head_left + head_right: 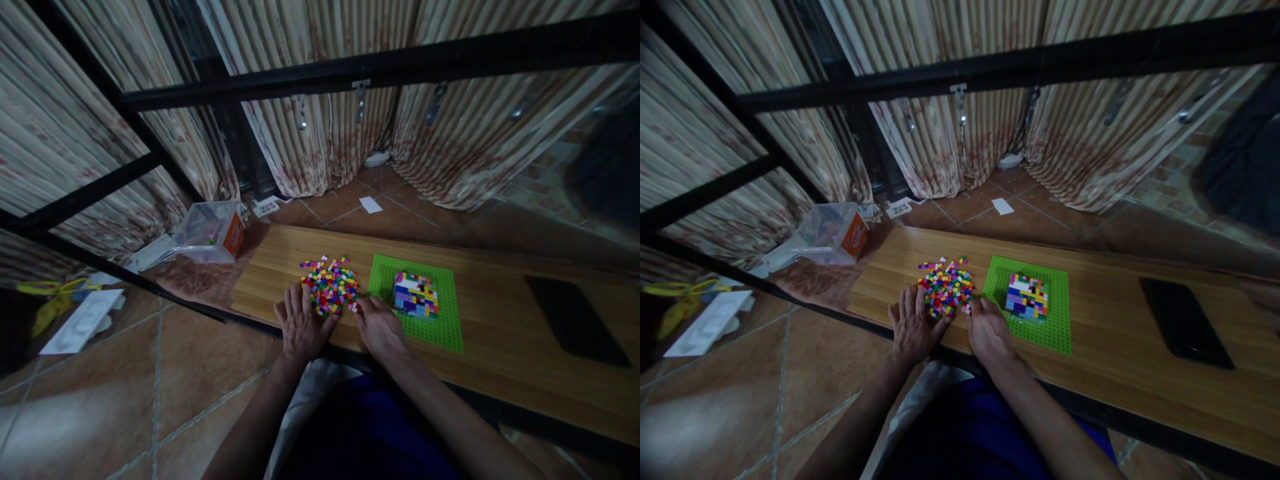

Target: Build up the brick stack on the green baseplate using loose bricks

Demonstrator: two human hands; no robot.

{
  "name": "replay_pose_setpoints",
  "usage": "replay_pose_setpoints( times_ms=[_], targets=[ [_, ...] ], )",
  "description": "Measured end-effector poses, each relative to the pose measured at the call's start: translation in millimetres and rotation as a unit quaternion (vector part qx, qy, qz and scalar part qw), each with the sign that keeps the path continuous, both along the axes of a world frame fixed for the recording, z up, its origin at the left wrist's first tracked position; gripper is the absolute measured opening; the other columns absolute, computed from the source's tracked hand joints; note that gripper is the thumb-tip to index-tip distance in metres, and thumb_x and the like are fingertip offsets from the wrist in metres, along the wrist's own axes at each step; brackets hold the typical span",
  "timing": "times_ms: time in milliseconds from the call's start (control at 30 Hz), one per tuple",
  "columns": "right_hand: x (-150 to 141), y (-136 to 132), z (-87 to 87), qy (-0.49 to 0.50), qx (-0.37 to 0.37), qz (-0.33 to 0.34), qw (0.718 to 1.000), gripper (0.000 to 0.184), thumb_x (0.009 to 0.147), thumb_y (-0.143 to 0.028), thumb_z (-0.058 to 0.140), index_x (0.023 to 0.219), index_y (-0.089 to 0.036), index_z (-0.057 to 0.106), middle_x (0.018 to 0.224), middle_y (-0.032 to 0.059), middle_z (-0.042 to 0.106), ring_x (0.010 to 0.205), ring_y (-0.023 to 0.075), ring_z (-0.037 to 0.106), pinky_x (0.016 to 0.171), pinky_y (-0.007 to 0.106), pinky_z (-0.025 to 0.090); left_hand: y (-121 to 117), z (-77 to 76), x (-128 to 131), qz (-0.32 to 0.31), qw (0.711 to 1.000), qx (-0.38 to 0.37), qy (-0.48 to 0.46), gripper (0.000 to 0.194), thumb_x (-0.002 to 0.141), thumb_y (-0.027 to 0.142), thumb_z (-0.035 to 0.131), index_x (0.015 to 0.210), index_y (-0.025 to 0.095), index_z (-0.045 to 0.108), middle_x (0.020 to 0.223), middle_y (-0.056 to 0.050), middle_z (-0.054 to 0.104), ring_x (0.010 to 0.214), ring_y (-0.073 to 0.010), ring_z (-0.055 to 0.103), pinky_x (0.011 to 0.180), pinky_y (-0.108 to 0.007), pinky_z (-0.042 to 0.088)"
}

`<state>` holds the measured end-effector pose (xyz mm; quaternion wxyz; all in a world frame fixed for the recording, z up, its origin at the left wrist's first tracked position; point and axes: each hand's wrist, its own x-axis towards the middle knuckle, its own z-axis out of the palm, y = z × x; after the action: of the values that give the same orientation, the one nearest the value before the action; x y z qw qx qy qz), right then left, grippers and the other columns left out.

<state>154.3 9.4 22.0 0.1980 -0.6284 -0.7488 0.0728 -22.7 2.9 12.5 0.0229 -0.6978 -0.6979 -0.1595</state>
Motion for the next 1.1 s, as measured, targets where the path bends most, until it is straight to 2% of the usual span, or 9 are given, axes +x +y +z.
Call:
replay_pose_setpoints(
  times_ms=[200,333,600,700,833,933,1000,1100],
  targets=[
    [-1.9,10.7,5.6,-0.06,-0.052,0.023,0.997,0.029,0.093,-0.019,0.044,0.114,-0.019,0.064,0.106,0.01,0.068,0.1,0.0243,0.06,0.089,0.035,0.044,11.3,0.7,8.5,0.012,0.999,-0.023,0.027,0.1,0.078,0.077,0.044,0.15,0.011,0.026,0.153,-0.023,0.031,0.143,-0.0392,0.025,0.11,-0.065,0.022],
    [-3.2,18.2,6.6,-0.052,-0.059,0.014,0.997,0.03,0.092,-0.02,0.046,0.116,-0.017,0.064,0.113,0.0103,0.068,0.103,0.0243,0.061,0.092,0.035,0.044,20.6,-0.4,15.6,0.01,0.999,-0.027,0.029,0.103,0.077,0.079,0.042,0.15,0.009,0.027,0.152,-0.025,0.032,0.142,-0.0397,0.025,0.111,-0.062,0.023],
    [-5.3,35.2,20.5,0.005,0.009,0.002,1.0,0.028,0.094,-0.023,0.045,0.112,-0.017,0.065,0.111,0.0099,0.068,0.1,0.0232,0.062,0.091,0.033,0.045,34.0,-2.0,34.2,0.015,1.0,-0.021,-0.011,0.103,0.077,0.076,0.046,0.15,0.008,0.023,0.153,-0.025,0.029,0.142,-0.0393,0.025,0.11,-0.062,0.025],
    [-9.6,48.3,24.1,-0.005,0.007,0.007,1.0,0.028,0.092,-0.024,0.047,0.111,-0.016,0.066,0.106,0.0113,0.067,0.099,0.0246,0.061,0.09,0.035,0.046,33.7,-3.1,35.1,0.011,1.0,-0.01,-0.023,0.098,0.08,0.073,0.045,0.15,0.009,0.023,0.154,-0.024,0.028,0.142,-0.038,0.025,0.111,-0.061,0.025],
    [-13.2,60.3,19.9,0.0,-0.011,0.034,0.999,0.023,0.09,-0.019,0.048,0.098,-0.017,0.07,0.098,0.0108,0.068,0.096,0.0242,0.061,0.088,0.035,0.046,32.3,-5.5,32.2,-0.002,0.999,0.006,-0.032,0.096,0.08,0.071,0.048,0.15,0.009,0.025,0.153,-0.024,0.03,0.142,-0.0378,0.026,0.111,-0.06,0.026],
    [-10.1,60.4,16.0,0.068,-0.014,0.033,0.997,0.022,0.088,-0.018,0.049,0.089,-0.019,0.071,0.095,0.0098,0.069,0.093,0.0237,0.062,0.086,0.035,0.047,32.1,-6.7,30.3,-0.007,0.999,0.017,-0.04,0.096,0.079,0.071,0.05,0.149,0.009,0.026,0.152,-0.024,0.031,0.142,-0.0379,0.026,0.11,-0.06,0.026],
    [-5.2,57.0,16.2,0.177,-0.023,0.013,0.984,0.02,0.088,-0.023,0.051,0.088,-0.02,0.071,0.092,0.008,0.071,0.087,0.0222,0.064,0.082,0.035,0.048,32.6,-6.9,29.4,-0.012,0.998,0.027,-0.047,0.096,0.079,0.071,0.05,0.148,0.009,0.028,0.152,-0.024,0.031,0.142,-0.0378,0.026,0.11,-0.06,0.026],
    [5.4,47.9,21.7,0.382,-0.053,-0.018,0.922,0.02,0.084,-0.035,0.058,0.09,-0.021,0.071,0.087,0.0047,0.073,0.079,0.0198,0.066,0.075,0.033,0.05,33.5,-6.6,28.3,-0.02,0.997,0.042,-0.06,0.094,0.078,0.071,0.051,0.146,0.009,0.032,0.151,-0.024,0.033,0.141,-0.0377,0.028,0.11,-0.058,0.026]
  ],
)
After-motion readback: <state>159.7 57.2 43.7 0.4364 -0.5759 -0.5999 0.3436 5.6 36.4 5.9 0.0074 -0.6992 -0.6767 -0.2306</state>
